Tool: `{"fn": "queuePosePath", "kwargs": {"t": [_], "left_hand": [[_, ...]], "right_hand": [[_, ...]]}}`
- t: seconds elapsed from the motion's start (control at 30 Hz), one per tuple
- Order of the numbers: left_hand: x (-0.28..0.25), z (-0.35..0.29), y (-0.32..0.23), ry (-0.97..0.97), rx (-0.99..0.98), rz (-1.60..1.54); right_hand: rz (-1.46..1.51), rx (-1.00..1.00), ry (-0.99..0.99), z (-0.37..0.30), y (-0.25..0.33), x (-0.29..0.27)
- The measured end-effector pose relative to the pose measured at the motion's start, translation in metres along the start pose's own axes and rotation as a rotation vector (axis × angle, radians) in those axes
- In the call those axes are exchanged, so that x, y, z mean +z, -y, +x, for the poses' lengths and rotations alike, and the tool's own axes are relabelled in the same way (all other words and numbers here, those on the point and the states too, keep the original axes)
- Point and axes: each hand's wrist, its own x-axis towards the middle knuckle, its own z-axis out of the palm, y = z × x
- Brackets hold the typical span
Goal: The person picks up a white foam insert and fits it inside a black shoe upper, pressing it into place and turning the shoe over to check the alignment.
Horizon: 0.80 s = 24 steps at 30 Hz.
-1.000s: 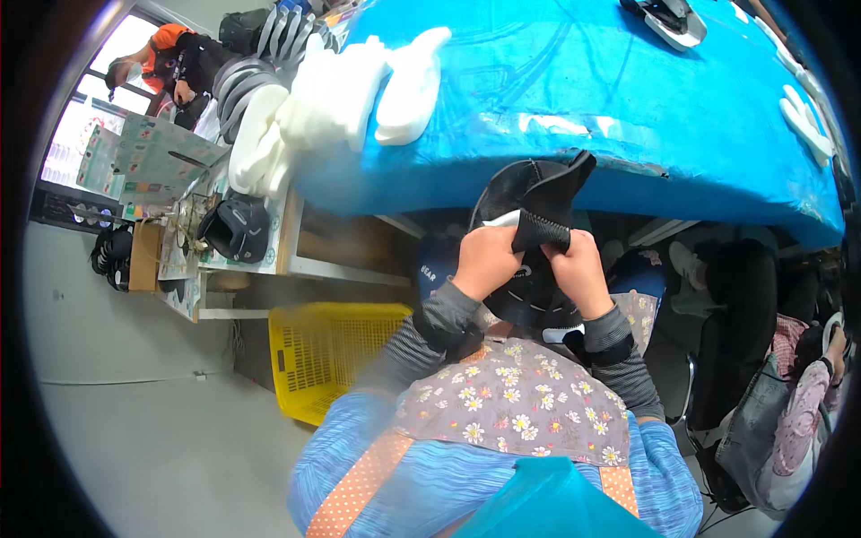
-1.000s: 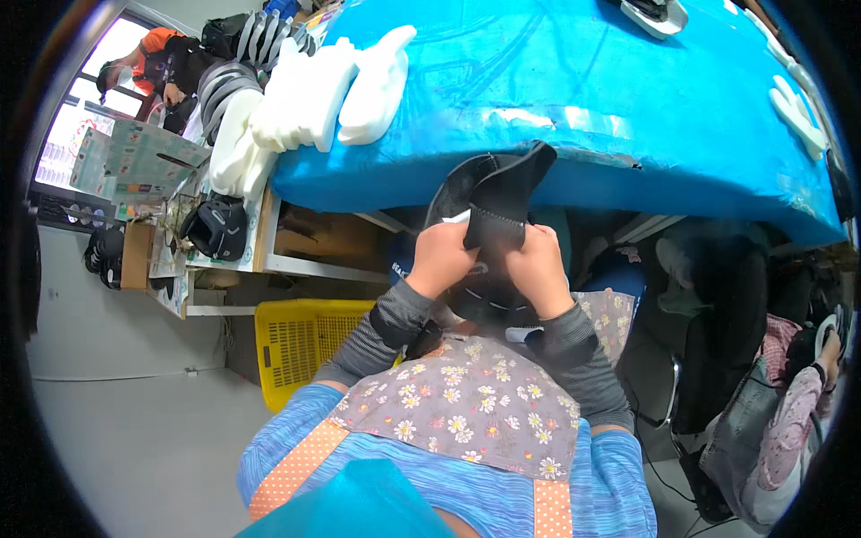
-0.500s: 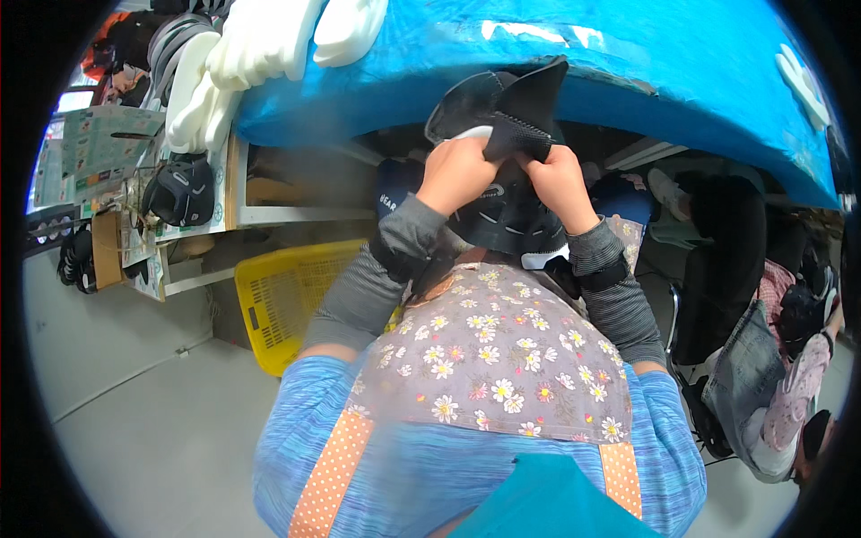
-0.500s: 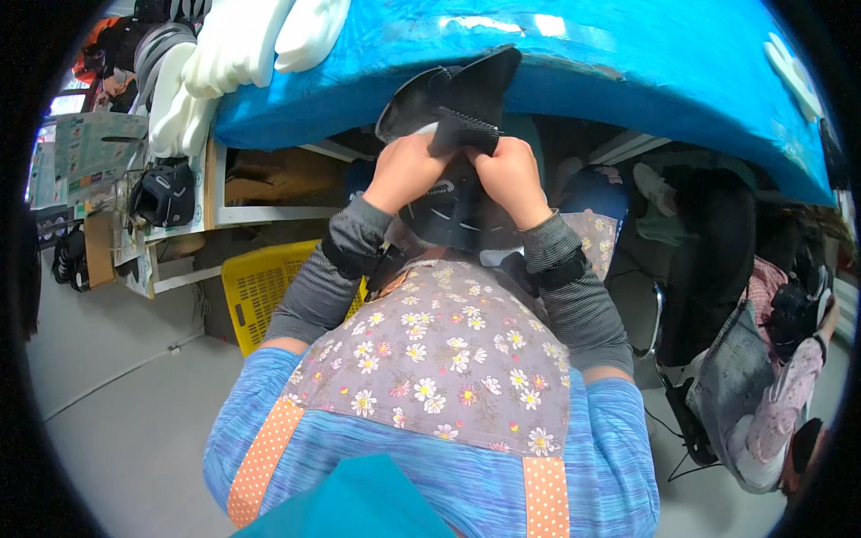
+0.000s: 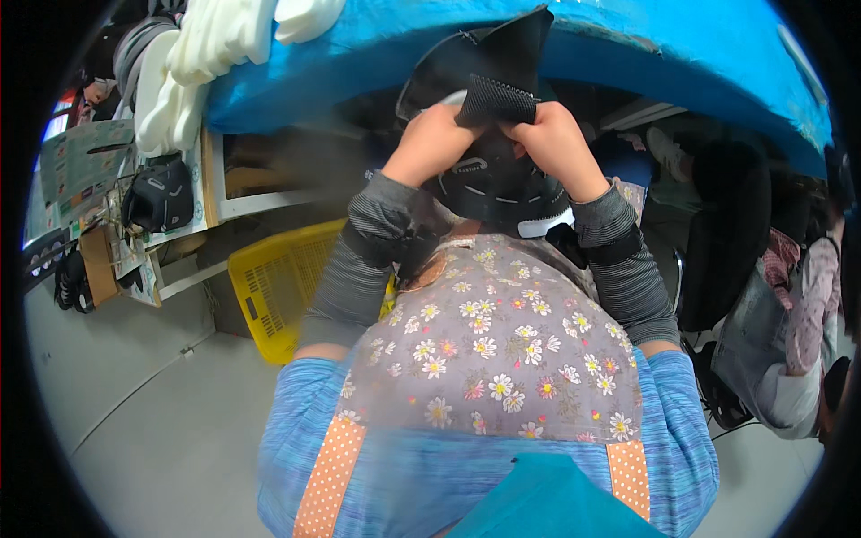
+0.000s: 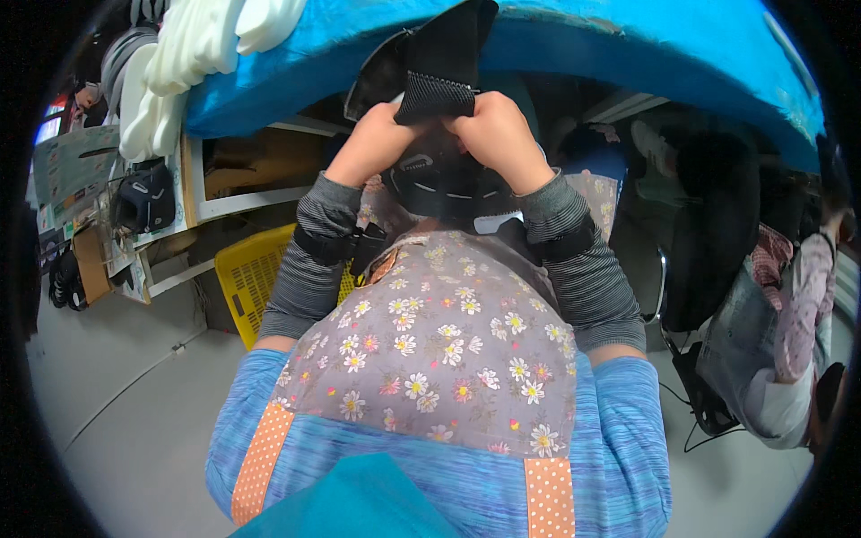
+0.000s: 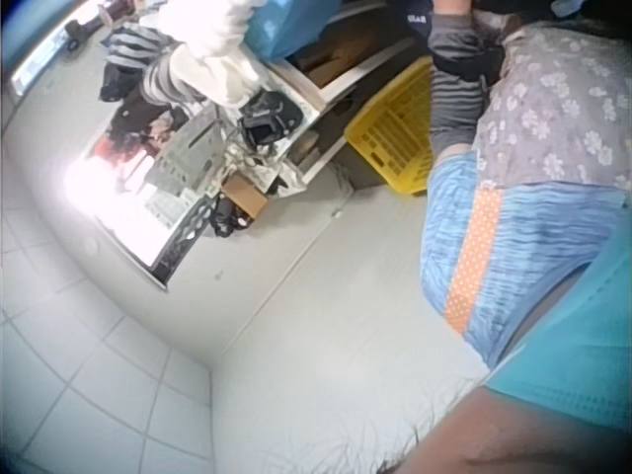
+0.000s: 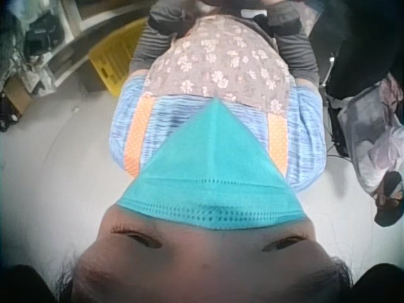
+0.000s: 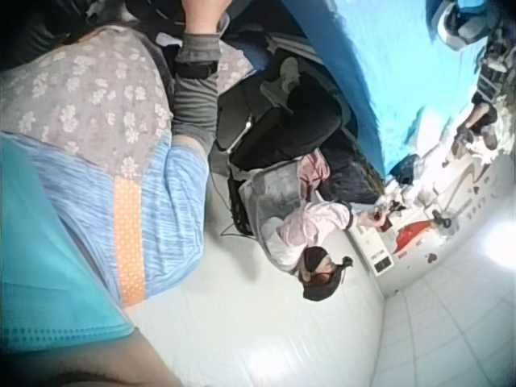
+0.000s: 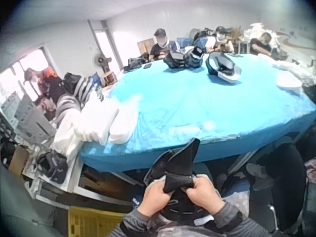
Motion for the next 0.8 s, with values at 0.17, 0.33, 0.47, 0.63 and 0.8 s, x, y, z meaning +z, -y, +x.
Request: {"fn": "queuePosePath", "kwargs": {"t": [0.17, 0.33, 0.47, 0.63, 0.8], "left_hand": [[-0.001, 0.009, -0.007, 0.2, -0.072, -0.176], [0.005, 0.006, 0.0, 0.14, -0.008, -0.246], [0.012, 0.002, 0.009, 0.065, 0.093, -0.161], [0.01, -0.007, 0.007, -0.017, 0.079, -0.416], [0.008, -0.003, -0.006, -0.008, 0.021, -0.38]], "right_hand": [[0.129, 0.11, 0.056, 0.005, -0.005, 0.0], [0.08, 0.045, 0.009, 0.01, -0.021, 0.007], [0.152, 0.024, 0.036, 0.007, -0.024, 0.005], [0.052, -0.094, -0.04, 0.0, -0.007, 0.007], [0.023, -0.05, -0.089, 0.005, -0.008, 0.005]]}}
